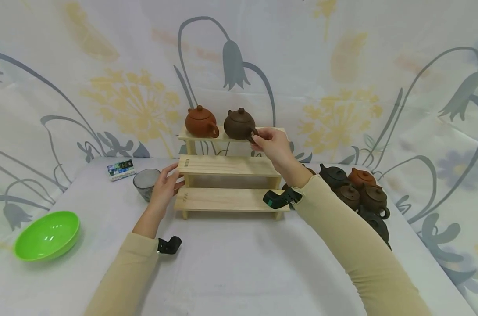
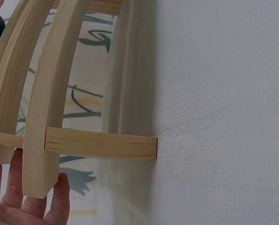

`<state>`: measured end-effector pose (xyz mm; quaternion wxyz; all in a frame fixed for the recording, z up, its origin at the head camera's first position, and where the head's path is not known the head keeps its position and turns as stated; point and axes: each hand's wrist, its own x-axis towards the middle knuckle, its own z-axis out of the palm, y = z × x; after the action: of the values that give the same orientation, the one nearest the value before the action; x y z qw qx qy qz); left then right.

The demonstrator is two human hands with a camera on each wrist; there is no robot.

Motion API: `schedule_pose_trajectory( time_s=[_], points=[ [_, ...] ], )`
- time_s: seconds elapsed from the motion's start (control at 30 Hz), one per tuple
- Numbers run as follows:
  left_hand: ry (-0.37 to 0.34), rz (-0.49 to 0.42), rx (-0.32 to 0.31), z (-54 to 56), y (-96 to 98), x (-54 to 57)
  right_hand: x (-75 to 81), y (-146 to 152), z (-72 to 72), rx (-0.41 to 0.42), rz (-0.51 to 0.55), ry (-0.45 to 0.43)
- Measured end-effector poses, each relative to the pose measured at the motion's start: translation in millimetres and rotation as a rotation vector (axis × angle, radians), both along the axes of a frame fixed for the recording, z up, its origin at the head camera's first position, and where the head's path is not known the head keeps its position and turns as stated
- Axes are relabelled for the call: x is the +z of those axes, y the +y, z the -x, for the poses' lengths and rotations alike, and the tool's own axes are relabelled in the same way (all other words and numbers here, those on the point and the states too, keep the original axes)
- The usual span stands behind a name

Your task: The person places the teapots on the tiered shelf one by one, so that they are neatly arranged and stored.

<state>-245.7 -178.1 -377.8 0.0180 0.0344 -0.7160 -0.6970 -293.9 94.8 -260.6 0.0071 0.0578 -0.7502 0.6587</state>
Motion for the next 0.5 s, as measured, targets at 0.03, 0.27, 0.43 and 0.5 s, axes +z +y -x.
schedule_pose_trajectory(
  time_s=[0.03,0.27,0.43,0.5],
  points=[
    [-0.002,-0.001,0.001,0.5,-0.4,-0.3,-0.6,-2.1,2.3,-0.004,0.005,-0.001],
    [-0.005,0.000,0.011,1.7,-0.9,-0.8,-2.1,-12.6,14.1,-0.011,0.029,-0.019],
    [-0.001,-0.006,0.007,2.6,-1.1,-1.2,-4.1,-18.9,18.7,-0.015,0.028,-0.031],
    [-0.004,-0.007,0.009,3.1,-1.1,-1.2,-4.9,-20.7,19.3,-0.018,0.029,-0.034]
  ],
)
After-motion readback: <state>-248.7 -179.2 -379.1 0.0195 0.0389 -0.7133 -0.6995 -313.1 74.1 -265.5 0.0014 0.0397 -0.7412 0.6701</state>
